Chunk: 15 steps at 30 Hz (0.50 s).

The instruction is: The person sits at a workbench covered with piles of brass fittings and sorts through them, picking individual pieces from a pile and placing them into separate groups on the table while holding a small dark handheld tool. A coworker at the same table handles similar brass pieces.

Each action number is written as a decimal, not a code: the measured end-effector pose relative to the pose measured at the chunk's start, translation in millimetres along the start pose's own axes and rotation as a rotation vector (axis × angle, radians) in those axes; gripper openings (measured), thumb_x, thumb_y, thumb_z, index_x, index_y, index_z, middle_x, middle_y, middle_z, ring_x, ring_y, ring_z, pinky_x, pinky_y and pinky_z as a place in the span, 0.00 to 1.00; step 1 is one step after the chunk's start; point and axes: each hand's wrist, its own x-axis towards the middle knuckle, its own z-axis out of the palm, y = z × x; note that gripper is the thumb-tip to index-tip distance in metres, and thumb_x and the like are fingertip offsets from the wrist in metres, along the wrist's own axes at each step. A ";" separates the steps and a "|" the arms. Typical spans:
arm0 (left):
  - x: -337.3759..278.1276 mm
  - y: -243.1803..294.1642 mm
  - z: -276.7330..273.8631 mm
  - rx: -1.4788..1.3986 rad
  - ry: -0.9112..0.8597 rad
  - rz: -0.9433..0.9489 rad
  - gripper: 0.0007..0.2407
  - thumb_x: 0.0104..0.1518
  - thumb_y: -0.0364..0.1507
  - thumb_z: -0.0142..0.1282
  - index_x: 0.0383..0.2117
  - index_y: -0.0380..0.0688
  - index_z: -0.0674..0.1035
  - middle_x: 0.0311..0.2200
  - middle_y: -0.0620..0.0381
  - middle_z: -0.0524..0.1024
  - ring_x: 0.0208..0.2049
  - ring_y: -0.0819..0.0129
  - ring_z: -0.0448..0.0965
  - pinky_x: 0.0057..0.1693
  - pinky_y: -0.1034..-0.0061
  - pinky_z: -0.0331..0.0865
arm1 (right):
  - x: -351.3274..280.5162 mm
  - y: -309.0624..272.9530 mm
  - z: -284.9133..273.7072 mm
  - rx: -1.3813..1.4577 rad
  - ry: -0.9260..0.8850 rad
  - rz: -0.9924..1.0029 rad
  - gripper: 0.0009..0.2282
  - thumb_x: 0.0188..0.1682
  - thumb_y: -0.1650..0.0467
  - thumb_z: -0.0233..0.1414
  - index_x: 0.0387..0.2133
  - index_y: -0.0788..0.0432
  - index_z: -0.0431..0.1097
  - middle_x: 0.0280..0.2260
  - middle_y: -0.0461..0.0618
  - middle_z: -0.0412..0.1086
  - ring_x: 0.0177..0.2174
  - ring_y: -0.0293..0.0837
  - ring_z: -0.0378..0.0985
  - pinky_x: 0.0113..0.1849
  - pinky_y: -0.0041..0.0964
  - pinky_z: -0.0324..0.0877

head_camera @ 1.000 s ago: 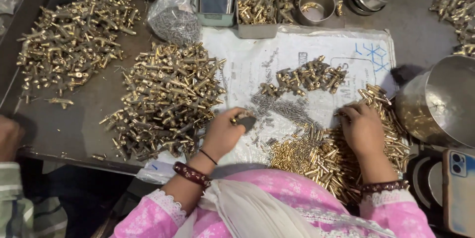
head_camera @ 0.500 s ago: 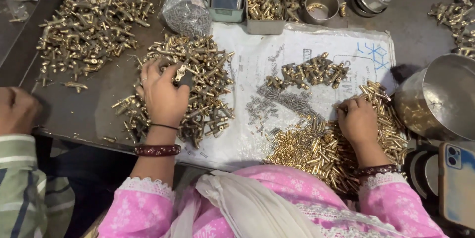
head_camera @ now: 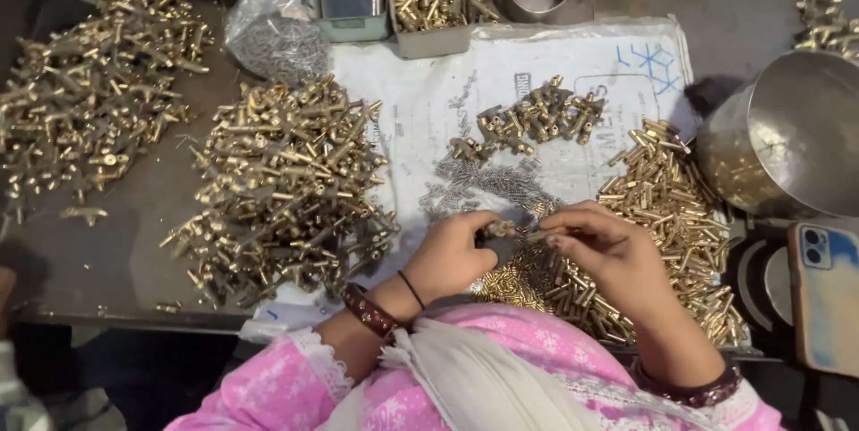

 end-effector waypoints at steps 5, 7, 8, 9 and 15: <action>10.7 -4.1 -7.7 -0.038 -0.072 0.125 0.15 0.52 0.22 0.56 0.47 0.41 0.82 0.29 0.54 0.83 0.27 0.77 0.79 0.36 0.80 0.72 | 13.8 25.7 5.2 0.106 0.037 0.143 0.09 0.49 0.78 0.54 0.42 0.64 0.77 0.37 0.48 0.77 0.38 0.38 0.79 0.41 0.31 0.74; 8.5 -6.3 -14.0 -0.087 -0.064 0.208 0.15 0.52 0.22 0.56 0.47 0.40 0.82 0.32 0.54 0.84 0.30 0.78 0.80 0.39 0.80 0.73 | 18.1 24.7 13.0 0.116 0.034 0.170 0.09 0.49 0.79 0.54 0.42 0.64 0.77 0.37 0.48 0.77 0.38 0.38 0.79 0.41 0.31 0.74; 5.1 -1.4 -19.3 -0.054 -0.053 0.147 0.16 0.51 0.21 0.56 0.47 0.41 0.82 0.31 0.54 0.83 0.30 0.77 0.80 0.38 0.80 0.73 | 19.4 18.7 17.7 0.029 -0.014 0.211 0.09 0.48 0.79 0.55 0.42 0.63 0.77 0.37 0.48 0.78 0.36 0.38 0.79 0.39 0.31 0.75; 0.4 4.2 -24.4 -0.022 -0.043 0.085 0.16 0.50 0.21 0.56 0.47 0.41 0.82 0.30 0.54 0.83 0.29 0.77 0.80 0.37 0.80 0.72 | 19.4 11.8 22.7 -0.058 -0.061 0.251 0.10 0.47 0.79 0.56 0.41 0.62 0.78 0.37 0.47 0.79 0.35 0.38 0.79 0.38 0.32 0.75; -18.8 -15.5 -25.3 -0.268 -0.083 0.031 0.16 0.52 0.18 0.52 0.48 0.37 0.81 0.31 0.57 0.82 0.30 0.77 0.79 0.36 0.81 0.73 | 18.0 -16.5 20.2 -0.089 -0.169 0.101 0.18 0.46 0.79 0.54 0.51 0.59 0.72 0.36 0.51 0.80 0.37 0.39 0.82 0.40 0.33 0.77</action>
